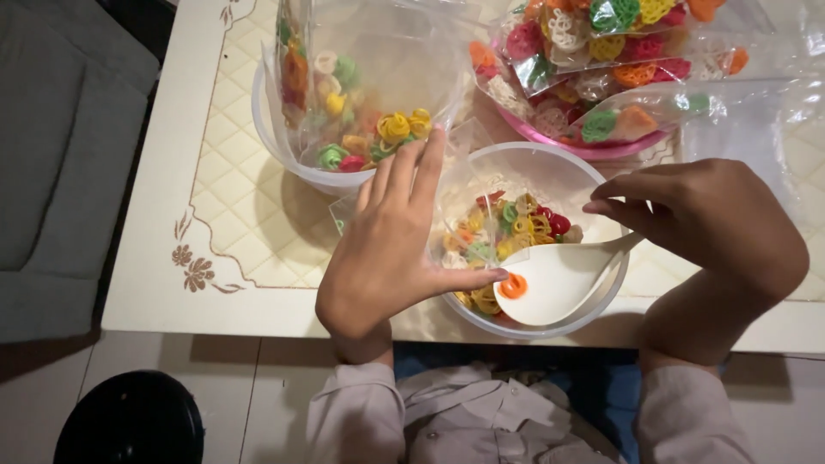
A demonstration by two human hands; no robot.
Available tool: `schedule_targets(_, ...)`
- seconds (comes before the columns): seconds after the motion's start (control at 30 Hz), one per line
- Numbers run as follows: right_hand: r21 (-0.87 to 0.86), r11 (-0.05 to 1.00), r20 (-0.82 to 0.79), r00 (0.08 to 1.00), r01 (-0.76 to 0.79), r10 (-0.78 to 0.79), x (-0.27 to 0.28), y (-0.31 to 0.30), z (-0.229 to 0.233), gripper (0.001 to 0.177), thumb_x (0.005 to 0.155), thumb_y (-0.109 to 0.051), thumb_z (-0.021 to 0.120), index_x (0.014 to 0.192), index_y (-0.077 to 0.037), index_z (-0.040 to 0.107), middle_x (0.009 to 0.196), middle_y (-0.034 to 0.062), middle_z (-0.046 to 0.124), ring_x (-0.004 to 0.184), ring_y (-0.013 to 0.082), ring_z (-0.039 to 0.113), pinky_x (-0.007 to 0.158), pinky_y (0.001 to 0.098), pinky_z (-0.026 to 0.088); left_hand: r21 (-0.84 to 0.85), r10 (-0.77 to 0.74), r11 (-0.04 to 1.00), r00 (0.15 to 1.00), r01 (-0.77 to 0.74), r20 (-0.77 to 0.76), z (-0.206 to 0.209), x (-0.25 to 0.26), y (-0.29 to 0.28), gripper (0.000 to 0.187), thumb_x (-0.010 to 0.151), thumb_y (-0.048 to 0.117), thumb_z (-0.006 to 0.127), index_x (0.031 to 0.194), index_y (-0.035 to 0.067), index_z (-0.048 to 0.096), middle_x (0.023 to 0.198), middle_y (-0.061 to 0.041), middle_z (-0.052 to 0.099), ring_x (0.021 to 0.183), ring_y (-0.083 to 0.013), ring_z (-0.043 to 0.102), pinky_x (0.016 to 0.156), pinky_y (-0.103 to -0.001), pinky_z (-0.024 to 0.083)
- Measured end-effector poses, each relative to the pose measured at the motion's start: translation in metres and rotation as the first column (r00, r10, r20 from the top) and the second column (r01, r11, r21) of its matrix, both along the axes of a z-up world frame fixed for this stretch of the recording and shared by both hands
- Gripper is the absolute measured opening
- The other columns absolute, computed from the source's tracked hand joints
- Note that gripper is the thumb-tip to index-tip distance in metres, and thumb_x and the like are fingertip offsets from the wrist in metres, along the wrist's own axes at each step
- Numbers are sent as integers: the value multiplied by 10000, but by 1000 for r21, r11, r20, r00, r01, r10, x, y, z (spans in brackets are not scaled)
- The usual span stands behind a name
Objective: Scooping colorful snacks from a container into a bowl and then into plastic bags for packaging.
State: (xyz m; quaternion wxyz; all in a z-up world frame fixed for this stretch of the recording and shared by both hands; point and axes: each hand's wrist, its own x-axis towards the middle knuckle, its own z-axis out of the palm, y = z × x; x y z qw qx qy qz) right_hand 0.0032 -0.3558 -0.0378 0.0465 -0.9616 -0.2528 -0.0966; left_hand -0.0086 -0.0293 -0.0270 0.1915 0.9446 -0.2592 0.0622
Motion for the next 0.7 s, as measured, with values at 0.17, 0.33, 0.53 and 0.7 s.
schedule_targets(0.17,25,995,-46,994,97,-96,-3,-9,4,402,777,-587,804,1039,-282,805,591,-7,687,603,144,676,602,307,485,71,122,988,981,-134,153,-5,-1,2,1393,730,929,732,1626,43,139,1506,-230,478,1388,-368,486,1161,-611,378)
schedule_targets(0.33,-52,993,4,994,110,-110,-2,-10,3,368,865,-599,727,1023,-276,802,590,-38,714,591,160,674,546,313,474,97,101,988,980,-119,173,-9,0,-3,1421,705,913,793,1628,54,138,1514,-213,471,1407,-369,468,1189,-617,343)
schedule_targets(0.53,-55,961,57,962,270,-267,-9,-16,10,341,947,-528,669,1117,-263,800,570,-61,692,624,100,701,620,267,506,152,147,972,971,-177,191,-12,3,-10,1323,726,891,766,1591,26,262,1408,-200,511,1287,-345,500,1096,-562,401)
schedule_targets(0.7,256,948,16,980,190,-200,-16,-11,16,204,1058,-158,716,1220,-50,774,565,30,620,560,116,623,734,271,521,117,168,976,978,-183,125,-12,4,-19,1199,718,733,861,1548,56,323,1367,-182,541,1253,-324,515,1116,-573,368)
